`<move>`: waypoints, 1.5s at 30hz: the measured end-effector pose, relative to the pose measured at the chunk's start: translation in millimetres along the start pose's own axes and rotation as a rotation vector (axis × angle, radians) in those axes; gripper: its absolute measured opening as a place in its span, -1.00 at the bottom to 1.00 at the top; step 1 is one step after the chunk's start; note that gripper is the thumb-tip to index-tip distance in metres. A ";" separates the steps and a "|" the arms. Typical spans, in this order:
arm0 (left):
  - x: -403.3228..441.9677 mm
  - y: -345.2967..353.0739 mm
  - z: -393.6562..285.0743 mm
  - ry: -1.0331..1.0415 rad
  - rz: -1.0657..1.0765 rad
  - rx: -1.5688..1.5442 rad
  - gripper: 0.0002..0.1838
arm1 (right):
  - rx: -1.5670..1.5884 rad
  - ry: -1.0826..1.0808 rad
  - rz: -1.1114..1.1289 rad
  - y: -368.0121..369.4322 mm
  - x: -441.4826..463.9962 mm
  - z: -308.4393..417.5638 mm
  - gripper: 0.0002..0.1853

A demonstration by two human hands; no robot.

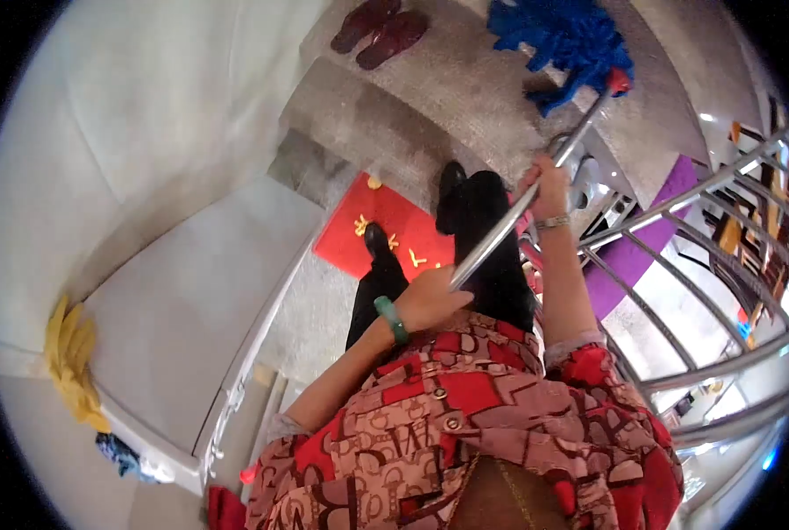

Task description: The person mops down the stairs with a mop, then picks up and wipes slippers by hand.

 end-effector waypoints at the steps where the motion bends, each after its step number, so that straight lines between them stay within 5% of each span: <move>1: 5.0 -1.8 -5.2 -0.033 0.019 -0.014 -0.67 | -0.012 -0.002 0.003 -3.1 11.0 -3.8 -0.87; 3: 8.7 -3.7 -24.2 -0.177 0.040 -0.111 -0.71 | -0.045 -0.001 0.015 -11.6 29.2 -17.2 -0.85; 16: 47.4 8.4 -24.4 -0.109 -0.038 -0.075 -0.74 | -0.120 0.113 -0.133 -8.3 73.2 -10.9 -0.87; 18: 48.6 8.1 -29.2 -0.320 -0.029 -0.046 -0.65 | -0.190 0.128 -0.125 -6.5 75.2 -10.8 -0.88; 22: 52.7 12.8 -31.5 -0.129 -0.078 0.001 -0.65 | -0.168 0.118 -0.187 -13.4 80.2 -11.8 -0.88; 23: 49.7 13.2 -37.5 -0.314 -0.026 -0.078 -0.64 | -0.211 0.089 -0.209 -13.4 77.3 -8.5 -0.89; 32: 50.1 18.5 2.4 -0.173 -0.115 0.019 -0.64 | -0.157 0.106 -0.149 -7.0 72.8 -14.7 -0.89; 34: 39.3 18.7 0.7 -0.285 -0.098 0.026 -0.64 | -0.214 0.133 -0.130 -2.9 56.5 -12.6 -0.89; 37: 1.4 17.9 31.3 -0.145 -0.135 0.137 -0.62 | -0.225 0.088 -0.093 5.4 5.5 -29.0 -0.90; 38: -18.9 16.5 29.5 -0.314 -0.136 0.205 -0.61 | -0.181 0.093 -0.065 11.8 -14.6 -38.0 -0.91; 45: -172.6 22.3 86.1 -0.480 -0.283 0.074 -0.68 | -0.109 0.204 0.126 54.4 -124.8 -114.8 -0.92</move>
Point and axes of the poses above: each hand's wrist, its own x-axis towards the middle knuckle, its own y-axis out of the palm, z = x × y, the point moved 1 cm from there along x, towards the middle knuckle, and after that the axes turned 9 degrees about -x, right-handed, at the moved point
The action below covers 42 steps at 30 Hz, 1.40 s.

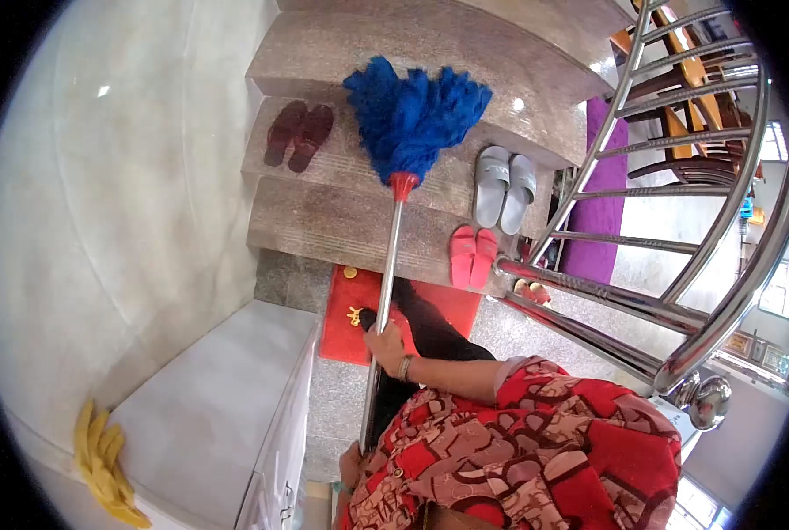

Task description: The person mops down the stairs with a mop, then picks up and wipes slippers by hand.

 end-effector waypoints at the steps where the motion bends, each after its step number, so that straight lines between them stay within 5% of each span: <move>1: -12.5 1.6 10.3 -0.021 -0.011 0.003 -0.69 | -0.028 0.028 0.013 1.8 -7.8 -7.8 -0.92; 2: -13.5 12.3 68.4 -0.026 0.019 -0.173 -0.74 | -0.025 0.081 0.097 -1.4 -12.9 -9.3 -0.92; 5: -5.5 27.5 61.5 0.038 -0.051 -0.259 -0.84 | 0.004 -0.066 0.110 -2.1 4.9 -18.0 -0.90; 7: 5.1 30.8 48.5 0.141 -0.016 -0.384 -0.82 | -0.057 -0.041 0.039 1.7 22.5 -31.4 -0.84; 9: 11.5 35.5 61.3 0.156 0.005 -0.314 -0.81 | -0.185 0.100 0.229 -7.6 36.1 -21.3 -0.80; 11: 15.2 27.6 -21.6 0.170 -0.017 -0.052 -0.77 | -0.167 0.051 0.122 0.7 40.0 2.8 -0.90; 13: 20.4 25.9 -101.8 -0.161 0.000 -0.466 -0.72 | -0.107 0.026 0.106 3.5 59.9 16.1 -0.95; 15: 42.4 22.9 -113.8 0.022 -0.096 -0.260 -0.68 | -0.104 -0.046 0.225 6.1 75.6 56.3 -0.84; 17: 58.9 17.1 -125.7 -0.027 -0.063 -0.294 -0.69 | -0.157 -0.009 0.218 19.4 106.1 52.1 -0.78; 21: 38.7 7.9 -99.9 -0.105 -0.025 -0.118 -0.67 | -0.065 -0.154 0.148 31.7 72.6 39.5 -0.90; 23: 6.4 2.2 -69.3 -0.068 0.060 -0.141 -0.65 | -0.117 0.001 0.182 24.9 39.4 10.7 -0.83; 24: -5.5 1.7 -49.1 0.006 0.088 -0.109 -0.64 | -0.128 -0.175 0.038 24.6 30.1 -18.0 -0.84; 25: -14.5 4.3 -35.7 0.004 0.074 -0.118 -0.64 | -0.124 -0.112 0.065 16.9 2.3 6.0 -0.85; 27: -24.7 11.1 -17.0 -0.324 0.104 -1.123 -0.66 | -0.136 0.112 0.193 13.4 2.1 -8.6 -0.88; 29: -19.3 12.7 -5.5 -0.234 0.045 -1.095 -0.69 | -0.181 0.051 0.284 13.5 14.7 -11.2 -0.86; 31: -8.7 -1.4 -35.4 -0.137 0.027 -0.335 -0.70 | -0.229 -0.014 0.369 10.9 24.5 12.6 -0.79; 33: -6.0 7.5 -12.4 -0.285 -0.013 -0.869 -0.69 | -0.393 0.411 0.606 2.7 15.2 68.7 -0.56; 35: -5.6 11.5 -12.0 -0.114 0.081 -0.479 -0.67 | -0.843 0.197 0.627 -7.2 44.5 61.2 -0.40; 36: -8.5 -4.1 -55.2 -0.206 0.089 -0.241 -0.68 | -1.109 0.078 0.644 -7.5 46.0 87.0 -0.44; 38: -10.0 -2.8 -32.9 -0.193 0.080 -0.320 -0.67 | -1.486 -0.273 0.490 -0.3 68.2 112.4 -0.55; 42: -17.9 22.7 43.3 -0.207 0.086 -0.550 -0.68 | -1.352 -1.156 0.152 72.8 151.6 153.6 -0.80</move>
Point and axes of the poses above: each hand's wrist, its own x-axis towards the middle knuckle, its own y-axis out of the palm, z = x × y, the point moved 1 cm from there along x, towards the middle knuckle, and after that the axes turned 9 degrees about -x, right-handed, at the moved point
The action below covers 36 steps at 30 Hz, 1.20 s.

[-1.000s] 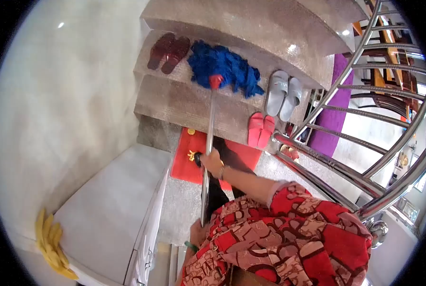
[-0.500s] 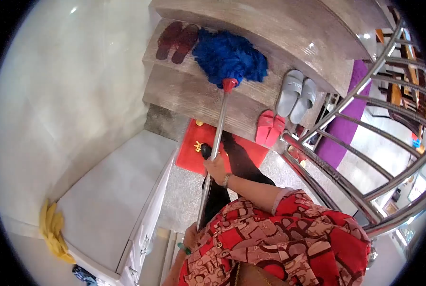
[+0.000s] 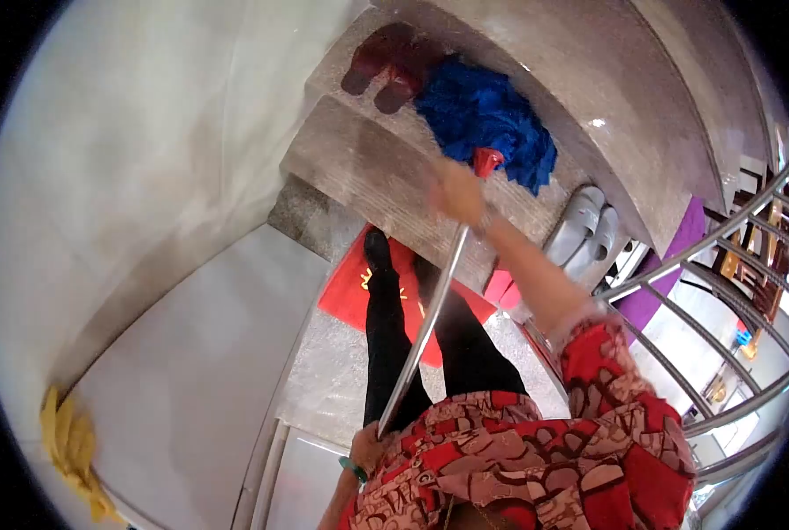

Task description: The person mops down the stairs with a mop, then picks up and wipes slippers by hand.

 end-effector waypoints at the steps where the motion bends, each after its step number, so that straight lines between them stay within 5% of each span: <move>1: 5.2 -3.8 3.0 -0.032 0.003 0.012 -0.69 | -0.033 0.046 0.029 17.1 40.6 -4.6 -0.79; 4: 6.5 -11.0 -16.8 -0.051 -0.008 0.180 -0.70 | -0.175 -0.002 0.168 33.6 139.9 -7.0 -0.44; 5: 4.5 -11.7 -27.5 -0.044 -0.015 0.258 -0.70 | -0.324 -0.072 0.052 55.5 164.1 -21.8 -0.37; 8: 2.2 -10.0 -45.4 -0.051 -0.028 0.324 -0.68 | -0.613 -0.033 0.118 61.8 220.4 -38.5 -0.28; 11: 5.7 -3.1 -36.2 -0.181 0.004 0.348 -0.65 | -0.684 -0.039 0.072 62.1 244.2 -56.4 -0.54; 15: 6.7 -4.2 -30.2 -0.069 -0.013 0.365 -0.63 | -0.650 -0.137 0.032 55.4 239.2 -44.5 -0.75; 17: 1.6 -9.9 -39.2 0.006 -0.010 0.352 -0.61 | -0.616 -0.263 0.201 54.7 220.9 -29.0 -0.85; 19: -2.4 -8.9 -19.7 -0.007 -0.091 0.120 -0.61 | -0.563 -0.284 0.219 64.7 195.7 -0.5 -0.85; 21: 0.8 -14.3 -48.8 -0.003 0.030 0.324 -0.61 | -0.445 -0.306 0.290 76.9 174.0 27.5 -0.83; 30: -4.7 -2.2 -82.8 -0.091 -0.073 0.307 -0.50 | -0.326 -0.352 0.497 151.1 135.8 89.5 -0.88; 33: 2.0 -4.1 -69.8 -0.137 -0.033 0.291 -0.49 | -0.357 -0.314 0.624 169.0 127.2 59.4 -0.75; 36: 13.3 -2.2 -45.0 -0.134 -0.007 0.345 -0.49 | -0.233 -0.189 0.586 139.4 109.8 40.2 -0.38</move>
Point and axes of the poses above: each hand's wrist, its own x-axis towards the middle knuckle, its own y-axis out of the palm, z = x × y, the point moved 1 cm from there along x, towards the middle knuckle, and after that the axes turned 9 degrees about -x, right-handed, at the moved point
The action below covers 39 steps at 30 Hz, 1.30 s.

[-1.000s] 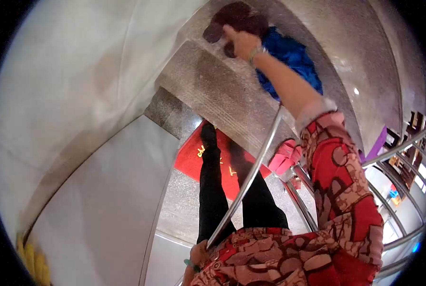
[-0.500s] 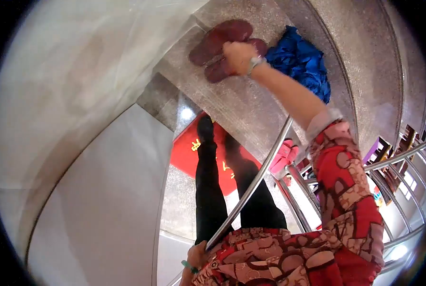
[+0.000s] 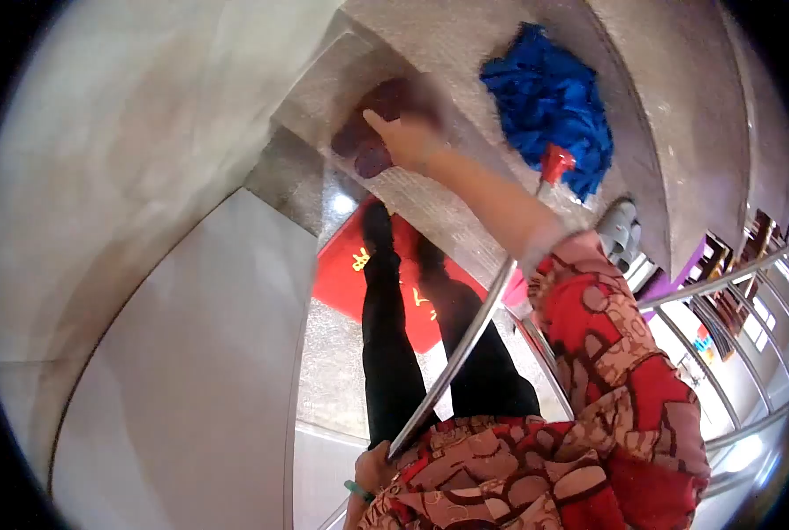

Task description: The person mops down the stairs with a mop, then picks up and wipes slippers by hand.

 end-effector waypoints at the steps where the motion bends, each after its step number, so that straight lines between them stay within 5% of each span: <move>1: 0.1 0.6 2.3 0.057 -0.009 0.004 -0.55 | 0.083 0.102 -0.148 -19.4 -28.9 -1.2 -0.43; 5: -15.3 -3.7 -21.6 0.140 -0.057 0.057 -0.73 | 0.284 0.480 -0.902 -36.8 -172.5 -46.1 -0.52; 6: -18.0 -1.5 -21.5 0.141 -0.053 -0.001 -0.72 | 0.172 0.615 -0.927 -37.4 -211.4 -50.8 -0.52; 7: -18.9 1.3 -19.3 0.143 -0.047 -0.058 -0.71 | 0.307 0.862 -0.827 -19.7 -245.4 -46.7 -0.52; 8: -18.0 8.7 -4.5 0.152 -0.044 -0.142 -0.67 | 0.571 0.987 -0.230 -1.0 -277.4 -47.5 -0.46; 9: -16.4 19.3 12.8 0.168 -0.053 -0.137 -0.67 | 0.833 0.981 -0.036 13.7 -294.5 -20.9 -0.53; 12: -28.3 13.2 -7.5 0.184 -0.068 -0.147 -0.66 | 1.538 0.721 -0.195 31.8 -300.0 93.1 -0.70; 13: -25.8 11.1 -8.9 0.195 -0.075 -0.145 -0.66 | 1.796 0.947 -0.290 18.0 -291.9 111.7 -0.72; 19: 33.3 15.2 -6.4 0.291 -0.322 -0.390 -0.65 | 1.755 0.612 -0.179 -9.9 -194.8 107.5 -0.68; 24: 43.8 -51.5 -146.7 0.386 -0.449 -0.298 -0.63 | 1.857 0.509 -0.312 -78.5 -86.0 69.5 -0.72; 27: 45.7 -36.7 -170.1 0.414 -0.466 -0.308 -0.66 | 1.993 0.419 -0.311 -89.6 -100.4 46.4 -0.71; 29: 39.6 -25.5 -166.8 0.644 -0.561 0.028 -0.73 | 2.012 0.408 -0.364 -89.1 -119.0 43.5 -0.72; 33: 39.8 -0.8 -144.8 0.815 -0.549 0.013 -0.65 | 1.981 0.490 -0.492 -68.6 -167.6 19.1 -0.72; 39: 33.7 48.0 -96.8 0.718 -0.298 0.073 -0.59 | 1.910 0.782 -0.545 -8.1 -268.4 10.6 -0.74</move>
Point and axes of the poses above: each hand's wrist, its own x-axis towards the middle knuckle, its own y-axis out of the palm, z = x × y, the point moved 1 cm from there along x, towards the middle knuckle, and after that the axes turned 9 degrees about -x, right-handed, at the moved point
